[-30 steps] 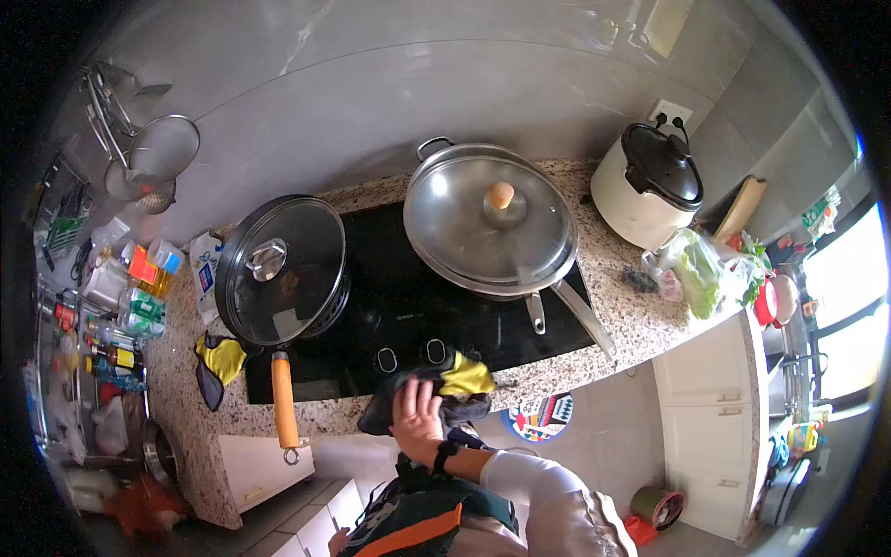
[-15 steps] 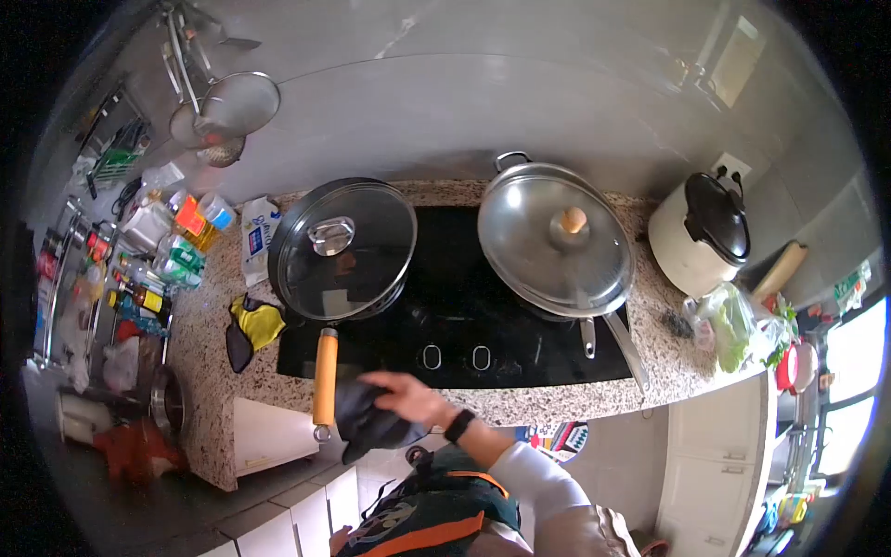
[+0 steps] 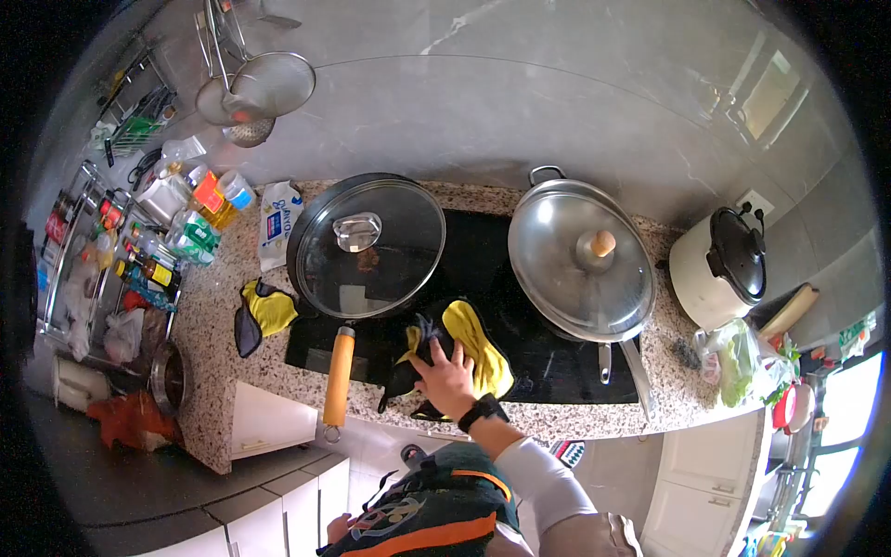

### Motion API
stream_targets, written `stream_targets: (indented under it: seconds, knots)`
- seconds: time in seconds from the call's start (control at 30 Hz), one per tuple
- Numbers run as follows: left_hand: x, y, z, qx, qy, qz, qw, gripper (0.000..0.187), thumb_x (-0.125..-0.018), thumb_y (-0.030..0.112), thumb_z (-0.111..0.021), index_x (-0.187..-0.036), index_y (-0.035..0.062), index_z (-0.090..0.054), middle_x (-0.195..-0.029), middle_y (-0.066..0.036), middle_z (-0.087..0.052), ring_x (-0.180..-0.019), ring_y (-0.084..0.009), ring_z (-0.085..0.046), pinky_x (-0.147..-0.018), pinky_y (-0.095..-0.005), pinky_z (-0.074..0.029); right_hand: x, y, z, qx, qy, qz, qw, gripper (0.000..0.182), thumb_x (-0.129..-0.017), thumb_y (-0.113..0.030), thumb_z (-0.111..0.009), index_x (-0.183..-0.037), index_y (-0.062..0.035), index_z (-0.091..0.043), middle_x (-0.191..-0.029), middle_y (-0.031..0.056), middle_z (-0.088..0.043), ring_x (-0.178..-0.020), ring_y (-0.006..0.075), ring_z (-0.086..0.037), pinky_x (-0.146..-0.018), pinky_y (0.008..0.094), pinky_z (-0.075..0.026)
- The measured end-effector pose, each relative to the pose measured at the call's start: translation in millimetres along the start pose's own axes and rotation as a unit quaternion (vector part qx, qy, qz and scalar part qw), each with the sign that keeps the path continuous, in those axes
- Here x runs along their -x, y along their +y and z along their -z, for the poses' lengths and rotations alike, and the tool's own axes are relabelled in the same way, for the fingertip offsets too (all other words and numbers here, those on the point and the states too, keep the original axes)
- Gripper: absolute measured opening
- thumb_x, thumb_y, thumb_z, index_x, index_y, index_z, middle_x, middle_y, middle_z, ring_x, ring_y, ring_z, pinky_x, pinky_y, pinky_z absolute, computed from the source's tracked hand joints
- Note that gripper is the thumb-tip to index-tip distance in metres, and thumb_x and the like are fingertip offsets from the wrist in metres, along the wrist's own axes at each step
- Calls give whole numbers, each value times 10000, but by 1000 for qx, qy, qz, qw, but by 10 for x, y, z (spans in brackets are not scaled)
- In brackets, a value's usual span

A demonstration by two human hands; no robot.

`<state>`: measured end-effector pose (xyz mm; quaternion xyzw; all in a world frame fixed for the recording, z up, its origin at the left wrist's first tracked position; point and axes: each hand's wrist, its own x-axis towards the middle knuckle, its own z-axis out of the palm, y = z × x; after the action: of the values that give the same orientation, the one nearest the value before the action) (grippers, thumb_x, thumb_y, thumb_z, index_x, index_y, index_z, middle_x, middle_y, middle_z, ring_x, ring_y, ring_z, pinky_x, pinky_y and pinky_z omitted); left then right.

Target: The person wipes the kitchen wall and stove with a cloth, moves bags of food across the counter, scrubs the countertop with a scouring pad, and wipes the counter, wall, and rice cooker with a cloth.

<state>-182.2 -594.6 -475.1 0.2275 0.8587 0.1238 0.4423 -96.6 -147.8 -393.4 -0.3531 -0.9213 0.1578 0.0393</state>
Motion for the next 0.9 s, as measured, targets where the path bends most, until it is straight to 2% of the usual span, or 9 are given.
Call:
stream_targets:
  seconds: [0.1,0.2,0.3,0.4,0.5,0.7,0.77,0.83,0.9]
  knots:
    - [-288,-735,-420,242,63,0,968,285,-878,205,-610,-1109,50,-546,-1017,-113,-626,-881,-244,-637,-736,-406,-534,40,99,-295,62,69,-10,996,389,-837,-182,-631,-1219,-255,-610,-1383,91,-473,-1225,414,-425,-939,537,-404]
    - [-299,-678,-397,242,39,22,969,326,-911,310,-557,-1122,61,-544,-1032,-119,-618,-862,-256,-608,-742,-441,-504,111,237,-270,-127,140,24,982,231,-799,-47,-621,-1005,-126,-687,-1224,75,-589,-1048,332,-527,-907,401,-446]
    - [-260,-555,-349,284,35,98,953,311,-880,201,-604,-1138,42,-533,-1027,-121,-618,-900,-249,-631,-741,-409,-534,196,393,-131,-200,158,7,967,190,-800,-24,-609,-968,-89,-670,-1143,109,-624,-997,342,-564,-894,413,-462]
    - [17,-119,-64,3,-5,-35,999,325,-834,76,-630,-1135,18,-524,-1022,-123,-618,-955,-244,-646,-742,-371,-562,697,626,184,-262,3,8,965,147,-813,-52,-598,-954,-41,-635,-967,154,-636,-955,349,-597,-827,396,-491]
    - [-102,-325,-205,73,-4,-1,997,383,-763,-20,-666,-1118,-3,-524,-1004,-117,-625,-973,-228,-660,-753,-324,-577,1048,853,483,-294,-78,-76,949,137,-817,-70,-628,-928,-61,-709,-796,131,-678,-670,290,-645,-653,346,-524]
    - [-323,-646,-299,-90,-15,-90,992,400,-799,193,-685,-1121,14,-529,-1034,-134,-615,-916,-256,-644,-710,-417,-523,1309,959,1051,-613,-53,-303,728,145,-885,-39,-605,-1004,-4,-681,-823,16,-647,-716,66,-558,-634,221,-464]
    - [-470,-853,-462,265,28,36,963,390,-855,256,-627,-1147,22,-518,-1057,-153,-596,-911,-282,-624,-723,-411,-515,1240,784,1222,-528,142,-269,792,140,-893,-12,-588,-1005,12,-669,-870,13,-646,-747,69,-562,-652,230,-471]
    - [-518,-698,-442,372,31,82,924,388,-897,276,-567,-1189,30,-499,-1079,-167,-578,-925,-303,-608,-728,-418,-503,1112,596,1378,-524,180,-271,787,161,-874,-4,-596,-1018,13,-666,-898,64,-671,-791,127,-614,-708,257,-491]
    - [-473,-441,-269,566,70,230,788,402,-901,265,-566,-1215,28,-486,-1083,-166,-579,-928,-301,-611,-733,-423,-503,961,512,1411,-294,260,-123,912,239,-840,-5,-607,-1075,24,-645,-957,155,-681,-859,259,-660,-786,304,-504]
